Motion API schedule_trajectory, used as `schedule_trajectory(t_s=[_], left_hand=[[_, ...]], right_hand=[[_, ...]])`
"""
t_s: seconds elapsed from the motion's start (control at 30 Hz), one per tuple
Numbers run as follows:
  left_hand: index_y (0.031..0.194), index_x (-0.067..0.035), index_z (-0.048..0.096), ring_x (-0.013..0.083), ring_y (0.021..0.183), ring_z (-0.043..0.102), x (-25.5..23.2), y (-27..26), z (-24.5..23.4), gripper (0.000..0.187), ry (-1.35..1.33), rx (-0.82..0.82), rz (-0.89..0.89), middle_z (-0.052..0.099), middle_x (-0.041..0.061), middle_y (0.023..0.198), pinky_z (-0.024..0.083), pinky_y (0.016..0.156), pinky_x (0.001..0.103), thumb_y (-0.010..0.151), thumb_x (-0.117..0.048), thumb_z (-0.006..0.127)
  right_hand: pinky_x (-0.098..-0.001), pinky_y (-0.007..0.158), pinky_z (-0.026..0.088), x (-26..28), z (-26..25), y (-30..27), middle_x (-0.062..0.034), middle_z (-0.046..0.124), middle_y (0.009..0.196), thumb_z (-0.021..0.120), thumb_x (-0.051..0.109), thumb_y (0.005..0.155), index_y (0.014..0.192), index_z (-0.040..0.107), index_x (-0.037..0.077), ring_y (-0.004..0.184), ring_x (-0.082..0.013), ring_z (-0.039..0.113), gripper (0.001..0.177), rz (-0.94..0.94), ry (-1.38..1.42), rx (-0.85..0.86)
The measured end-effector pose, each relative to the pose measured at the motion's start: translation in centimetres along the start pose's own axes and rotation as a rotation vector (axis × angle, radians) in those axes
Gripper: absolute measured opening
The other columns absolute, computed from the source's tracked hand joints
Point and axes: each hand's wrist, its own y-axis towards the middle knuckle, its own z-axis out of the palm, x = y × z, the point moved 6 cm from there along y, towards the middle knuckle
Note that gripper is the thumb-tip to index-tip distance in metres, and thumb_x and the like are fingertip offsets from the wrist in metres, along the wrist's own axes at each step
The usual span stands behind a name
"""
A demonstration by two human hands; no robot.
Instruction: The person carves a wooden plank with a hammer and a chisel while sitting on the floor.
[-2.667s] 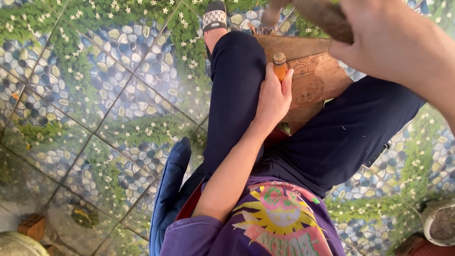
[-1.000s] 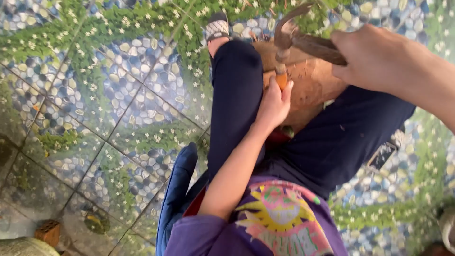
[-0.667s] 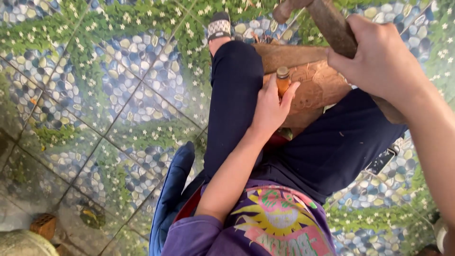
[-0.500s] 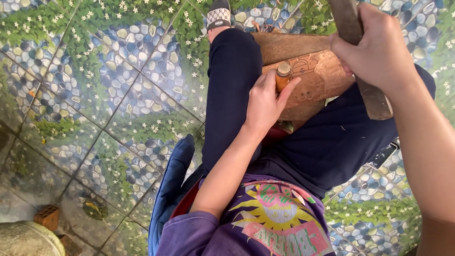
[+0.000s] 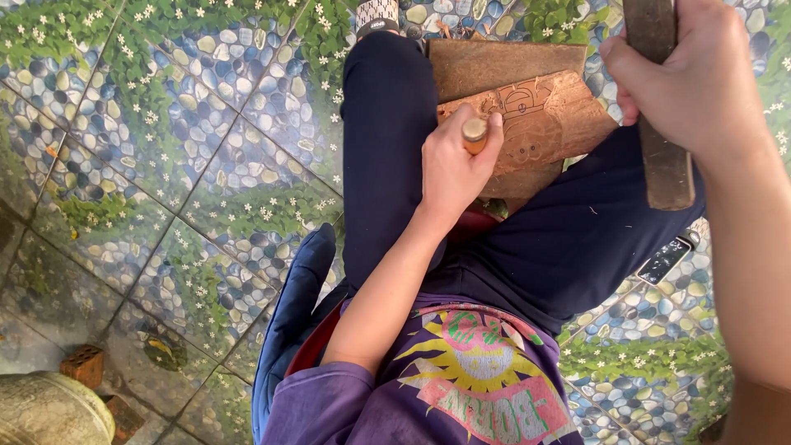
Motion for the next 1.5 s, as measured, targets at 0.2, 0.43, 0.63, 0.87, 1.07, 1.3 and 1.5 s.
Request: schedule_trajectory(t_s=[0.2, 0.43, 0.63, 0.87, 1.07, 1.3, 1.5], left_hand=[[0.078, -0.016, 0.042, 0.0116, 0.053, 0.047, 6.8, -1.3, 1.0, 0.032, -0.619, -0.255, -0.395, 0.051, 0.001, 0.068, 0.044, 0.054, 0.029, 0.099, -0.031, 0.061], [0.073, -0.020, 0.045, 0.0036, 0.043, 0.023, 11.4, -3.1, -0.5, 0.033, -1.165, -0.454, -0.644, 0.039, -0.005, 0.057, 0.013, 0.040, 0.023, 0.101, -0.033, 0.057], [0.137, -0.013, 0.056, 0.0273, 0.132, 0.060, 5.9, 0.8, -4.5, 0.067, 0.037, 0.211, -0.445, 0.061, 0.010, 0.141, 0.046, 0.111, 0.039, 0.083, -0.041, 0.083], [0.163, 0.001, 0.020, 0.0220, 0.047, 0.057, 7.9, -3.2, 2.0, 0.104, 0.884, 0.793, 0.003, -0.002, 0.029, 0.167, 0.044, 0.038, 0.031, 0.086, -0.024, 0.085], [0.168, -0.028, 0.015, 0.0119, 0.049, 0.055, 9.8, 2.0, 2.6, 0.112, 0.679, 1.051, -0.012, -0.018, 0.010, 0.168, 0.053, 0.046, 0.019, 0.082, 0.015, 0.073], [0.152, -0.016, 0.054, 0.0188, 0.053, 0.058, 9.8, 4.3, 6.8, 0.084, 0.671, 0.893, 0.349, 0.004, 0.013, 0.168, 0.050, 0.044, 0.034, 0.075, 0.012, 0.073], [0.157, -0.013, 0.034, 0.0181, 0.064, 0.068, 10.1, 4.1, 6.3, 0.111, 0.609, 0.684, -0.001, 0.009, 0.021, 0.169, 0.053, 0.048, 0.024, 0.078, -0.060, 0.095]], right_hand=[[-0.0285, 0.049, 0.046, -3.1, 2.8, 1.2, -0.0089, 0.046, 0.068, 0.056, -0.005, 0.118, 0.107, 0.043, 0.004, 0.050, -0.0152, 0.045, 0.019, 0.091, 0.353, -0.049], [-0.0266, 0.047, 0.044, -10.9, 4.3, 2.2, -0.0025, 0.045, 0.073, 0.061, 0.007, 0.112, 0.102, 0.046, 0.010, 0.052, -0.0110, 0.045, 0.018, 0.275, 0.669, -0.181], [-0.0270, 0.050, 0.044, -14.4, 2.6, 0.9, -0.0008, 0.047, 0.079, 0.063, 0.011, 0.119, 0.112, 0.049, 0.012, 0.060, -0.0102, 0.048, 0.016, 0.322, 0.773, -0.376], [-0.0243, 0.059, 0.043, -18.4, 1.5, -3.1, 0.0067, 0.040, 0.082, 0.061, 0.026, 0.117, 0.102, 0.052, 0.023, 0.065, -0.0062, 0.043, 0.019, 0.465, 0.793, -0.508], [-0.0265, 0.054, 0.040, -17.3, 0.6, -4.8, 0.0032, 0.039, 0.077, 0.058, 0.018, 0.114, 0.104, 0.050, 0.018, 0.058, -0.0090, 0.040, 0.013, 0.446, 0.852, -0.581], [-0.0280, 0.053, 0.041, -18.0, 1.0, -5.0, 0.0008, 0.040, 0.078, 0.058, 0.015, 0.116, 0.105, 0.047, 0.016, 0.057, -0.0112, 0.041, 0.016, 0.419, 0.873, -0.575], [-0.0272, 0.051, 0.042, -16.9, 1.1, -4.7, 0.0008, 0.039, 0.077, 0.058, 0.014, 0.116, 0.105, 0.047, 0.016, 0.056, -0.0109, 0.041, 0.016, 0.439, 0.867, -0.576]])
